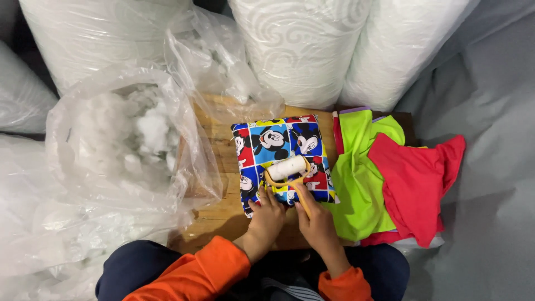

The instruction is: The person cleans a patterned fabric with a lint roller and then stuffs a green fabric pouch with white fiberfill material.

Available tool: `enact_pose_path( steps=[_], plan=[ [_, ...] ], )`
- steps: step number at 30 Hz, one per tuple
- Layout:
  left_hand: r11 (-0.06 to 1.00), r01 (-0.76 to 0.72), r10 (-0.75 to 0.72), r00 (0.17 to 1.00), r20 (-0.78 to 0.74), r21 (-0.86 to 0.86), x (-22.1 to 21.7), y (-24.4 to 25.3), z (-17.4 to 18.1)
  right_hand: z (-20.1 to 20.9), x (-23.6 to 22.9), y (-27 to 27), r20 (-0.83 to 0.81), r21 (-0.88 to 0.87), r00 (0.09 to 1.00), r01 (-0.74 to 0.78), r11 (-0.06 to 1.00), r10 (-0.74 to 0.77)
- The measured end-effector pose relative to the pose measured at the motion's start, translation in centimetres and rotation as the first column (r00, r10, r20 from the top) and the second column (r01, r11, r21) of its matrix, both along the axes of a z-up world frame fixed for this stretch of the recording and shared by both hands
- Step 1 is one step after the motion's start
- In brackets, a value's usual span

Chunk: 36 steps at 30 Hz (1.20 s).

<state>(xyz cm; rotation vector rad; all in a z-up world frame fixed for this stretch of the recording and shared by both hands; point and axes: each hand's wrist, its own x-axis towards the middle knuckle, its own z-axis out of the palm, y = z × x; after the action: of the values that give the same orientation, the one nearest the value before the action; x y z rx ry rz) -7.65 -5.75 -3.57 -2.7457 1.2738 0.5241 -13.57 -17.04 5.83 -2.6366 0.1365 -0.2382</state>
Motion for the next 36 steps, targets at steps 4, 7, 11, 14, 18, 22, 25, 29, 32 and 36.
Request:
enact_pose_path(
  steps=[4,7,11,14,18,22,25,29,32,36],
  plan=[
    [0.966,-0.060,0.106,0.979,0.173,-0.251,0.0,-1.0,-4.7,0.3,4.4,1.4,-0.035,0.126,0.996,0.082,0.989,-0.078],
    [0.965,-0.082,0.113,0.987,0.111,-0.249,0.1,-0.8,-3.2,-1.3,7.0,1.5,-0.013,0.136,0.996,0.086,0.987,-0.085],
    [0.979,-0.063,0.096,0.982,0.164,-0.195,-0.1,-0.2,-1.8,-2.7,9.5,2.9,0.103,-0.008,0.985,0.137,0.991,-0.135],
    [0.982,-0.072,0.098,0.984,0.150,-0.174,0.0,0.2,-1.3,-3.0,10.2,3.2,0.089,-0.030,0.985,0.150,0.988,-0.147],
    [0.981,-0.101,0.130,0.975,0.178,-0.164,0.0,0.0,-3.0,-1.6,8.3,2.9,0.025,-0.049,0.985,0.173,0.984,-0.172],
    [0.984,-0.057,0.088,0.979,0.184,-0.167,0.2,0.0,-4.7,4.3,1.8,2.8,-0.126,0.074,0.974,0.196,0.978,-0.186],
    [0.973,-0.051,0.106,0.964,0.243,-0.224,0.2,0.0,-4.8,5.2,-2.7,0.9,-0.181,0.058,0.965,0.202,0.978,-0.189],
    [0.971,-0.001,0.072,0.955,0.287,-0.240,-0.2,-0.3,-4.9,5.4,-6.3,-0.2,-0.228,-0.003,0.942,0.253,0.967,-0.247],
    [0.981,0.049,0.004,0.962,0.273,-0.185,0.1,-0.9,-5.1,2.5,-5.6,-1.1,-0.187,-0.102,0.942,0.263,0.959,-0.278],
    [0.990,0.118,-0.092,0.956,0.278,-0.078,0.5,-1.1,-4.3,-0.4,-1.0,-1.3,-0.108,-0.073,0.961,0.249,0.966,-0.256]
  ],
)
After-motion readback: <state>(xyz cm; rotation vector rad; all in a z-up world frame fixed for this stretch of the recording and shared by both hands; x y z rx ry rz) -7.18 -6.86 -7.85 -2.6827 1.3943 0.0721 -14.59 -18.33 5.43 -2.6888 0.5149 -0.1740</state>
